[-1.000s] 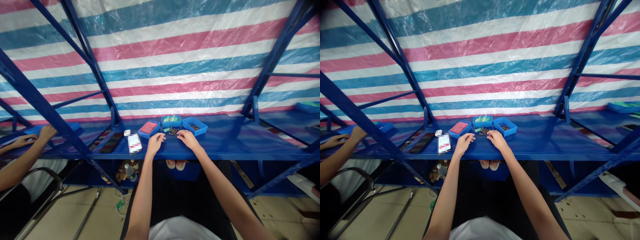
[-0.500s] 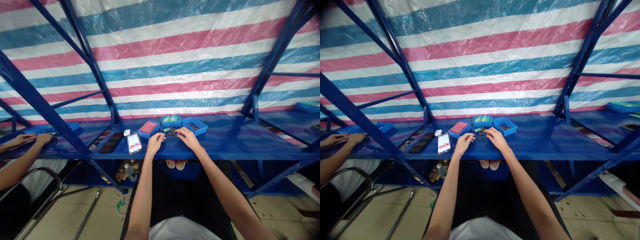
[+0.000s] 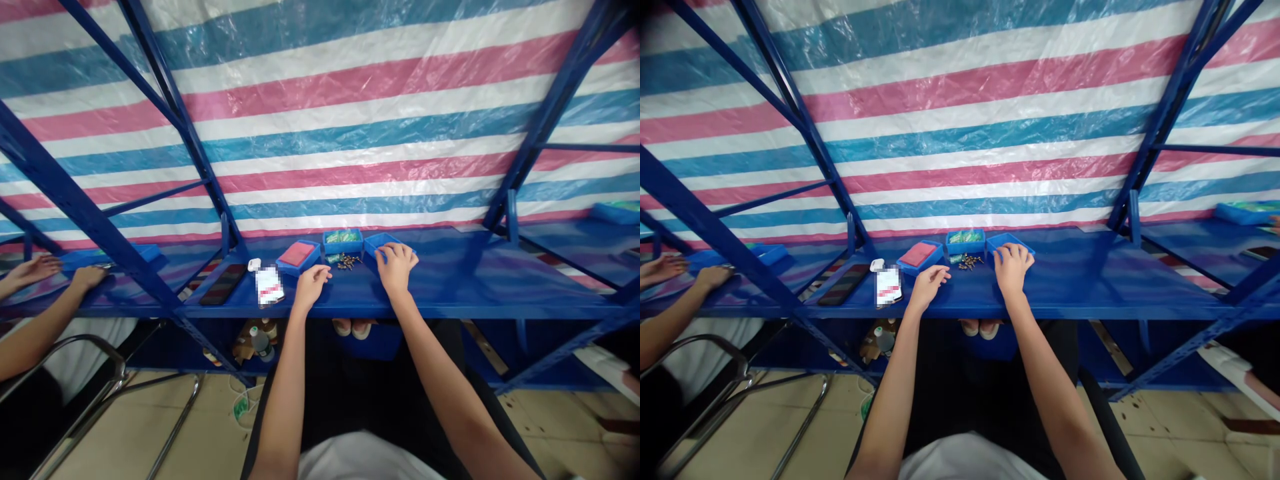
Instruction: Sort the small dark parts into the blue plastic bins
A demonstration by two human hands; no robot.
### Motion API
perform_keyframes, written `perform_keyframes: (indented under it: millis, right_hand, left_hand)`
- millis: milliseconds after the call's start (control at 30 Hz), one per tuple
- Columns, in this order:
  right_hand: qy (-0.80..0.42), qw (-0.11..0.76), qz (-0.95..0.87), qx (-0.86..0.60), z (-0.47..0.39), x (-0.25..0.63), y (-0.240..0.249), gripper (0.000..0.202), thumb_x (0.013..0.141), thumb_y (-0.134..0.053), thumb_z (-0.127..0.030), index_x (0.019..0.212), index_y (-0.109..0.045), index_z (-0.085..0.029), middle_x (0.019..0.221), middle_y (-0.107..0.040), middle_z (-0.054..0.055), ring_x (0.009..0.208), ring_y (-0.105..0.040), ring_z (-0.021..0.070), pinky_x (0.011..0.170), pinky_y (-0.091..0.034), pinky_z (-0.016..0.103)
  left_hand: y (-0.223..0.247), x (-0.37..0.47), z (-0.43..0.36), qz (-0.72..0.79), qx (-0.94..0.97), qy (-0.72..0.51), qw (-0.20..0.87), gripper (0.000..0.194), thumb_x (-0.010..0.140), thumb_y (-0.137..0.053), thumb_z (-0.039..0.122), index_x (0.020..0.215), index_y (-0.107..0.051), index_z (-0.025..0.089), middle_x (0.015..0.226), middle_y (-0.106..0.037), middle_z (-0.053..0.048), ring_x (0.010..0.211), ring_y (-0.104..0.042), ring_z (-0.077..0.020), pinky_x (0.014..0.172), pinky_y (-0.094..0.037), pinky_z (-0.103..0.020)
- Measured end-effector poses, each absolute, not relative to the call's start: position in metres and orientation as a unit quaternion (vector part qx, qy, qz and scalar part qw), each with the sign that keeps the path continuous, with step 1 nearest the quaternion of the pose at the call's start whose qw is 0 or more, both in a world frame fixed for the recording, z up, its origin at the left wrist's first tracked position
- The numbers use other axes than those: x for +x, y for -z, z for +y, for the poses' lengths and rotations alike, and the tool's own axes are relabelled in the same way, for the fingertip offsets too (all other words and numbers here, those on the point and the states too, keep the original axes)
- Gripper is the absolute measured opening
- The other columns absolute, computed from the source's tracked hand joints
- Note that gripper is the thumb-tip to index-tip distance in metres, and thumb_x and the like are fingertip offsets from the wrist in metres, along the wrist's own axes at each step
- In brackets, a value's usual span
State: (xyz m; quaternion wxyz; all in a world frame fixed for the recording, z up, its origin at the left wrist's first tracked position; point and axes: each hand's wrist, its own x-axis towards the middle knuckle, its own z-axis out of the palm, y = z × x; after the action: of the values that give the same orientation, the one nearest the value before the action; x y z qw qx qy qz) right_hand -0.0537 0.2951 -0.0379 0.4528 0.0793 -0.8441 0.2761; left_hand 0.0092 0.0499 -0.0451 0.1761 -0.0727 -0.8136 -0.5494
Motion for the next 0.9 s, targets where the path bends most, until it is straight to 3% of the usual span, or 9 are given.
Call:
perform_keyframes:
  millis: [167,300,400,533,733,900]
  right_hand:
    - [-0.203,0.296,-0.872,0.332,0.282,-0.051,0.04,0.034,0.098,-0.048,-0.036,0.125,-0.065,-0.023,0.123,-0.061,0.012,0.113,-0.05,0.0293,0.097,-0.041,0.044]
    - [-0.174,0.226,-0.895,0.342,0.278,-0.061,0.051,0.034,0.098,-0.048,-0.04,0.119,-0.068,-0.021,0.118,-0.063,0.013,0.107,-0.053,0.0293,0.096,-0.044,0.044]
    - [-0.185,0.214,-0.898,0.336,0.279,-0.066,0.055,0.03,0.098,-0.048,-0.035,0.115,-0.068,-0.019,0.111,-0.064,0.013,0.104,-0.056,0.0284,0.096,-0.044,0.043]
    - [-0.198,0.215,-0.886,0.359,0.278,-0.066,0.053,0.032,0.098,-0.048,-0.032,0.124,-0.064,-0.023,0.111,-0.062,0.011,0.104,-0.056,0.0272,0.095,-0.044,0.042]
    - [-0.232,0.195,-0.871,0.387,0.277,-0.067,0.05,0.025,0.098,-0.045,-0.022,0.1,-0.07,-0.02,0.101,-0.063,0.009,0.095,-0.058,0.0228,0.093,-0.046,0.037]
    - [-0.249,0.198,-0.878,0.357,0.278,-0.065,0.05,0.019,0.096,-0.05,-0.021,0.095,-0.068,-0.019,0.097,-0.065,0.009,0.094,-0.06,0.0229,0.09,-0.047,0.036]
  left_hand:
    - [0.047,0.008,0.049,-0.81,-0.074,0.553,0.178,0.032,0.093,-0.053,0.041,0.108,-0.07,0.02,0.094,-0.076,-0.007,0.079,-0.069,-0.0164,0.073,-0.053,-0.027]
    - [0.047,0.008,0.049,-0.81,-0.075,0.553,0.181,0.032,0.094,-0.052,0.041,0.108,-0.07,0.019,0.094,-0.075,-0.007,0.078,-0.069,-0.0157,0.073,-0.053,-0.026]
    - [0.048,0.008,0.049,-0.814,-0.069,0.549,0.178,0.031,0.094,-0.051,0.04,0.108,-0.07,0.02,0.093,-0.076,-0.006,0.077,-0.069,-0.0153,0.073,-0.052,-0.026]
    - [0.048,0.007,0.049,-0.817,-0.065,0.544,0.177,0.03,0.094,-0.051,0.039,0.108,-0.07,0.02,0.092,-0.076,-0.006,0.077,-0.069,-0.0151,0.072,-0.052,-0.025]
    - [0.048,0.008,0.049,-0.813,-0.069,0.55,0.179,0.03,0.094,-0.051,0.039,0.108,-0.07,0.02,0.092,-0.076,-0.006,0.076,-0.068,-0.0149,0.072,-0.052,-0.025]
    - [0.048,0.009,0.048,-0.815,-0.07,0.548,0.173,0.031,0.094,-0.051,0.04,0.108,-0.07,0.021,0.093,-0.076,-0.006,0.077,-0.068,-0.015,0.071,-0.052,-0.025]
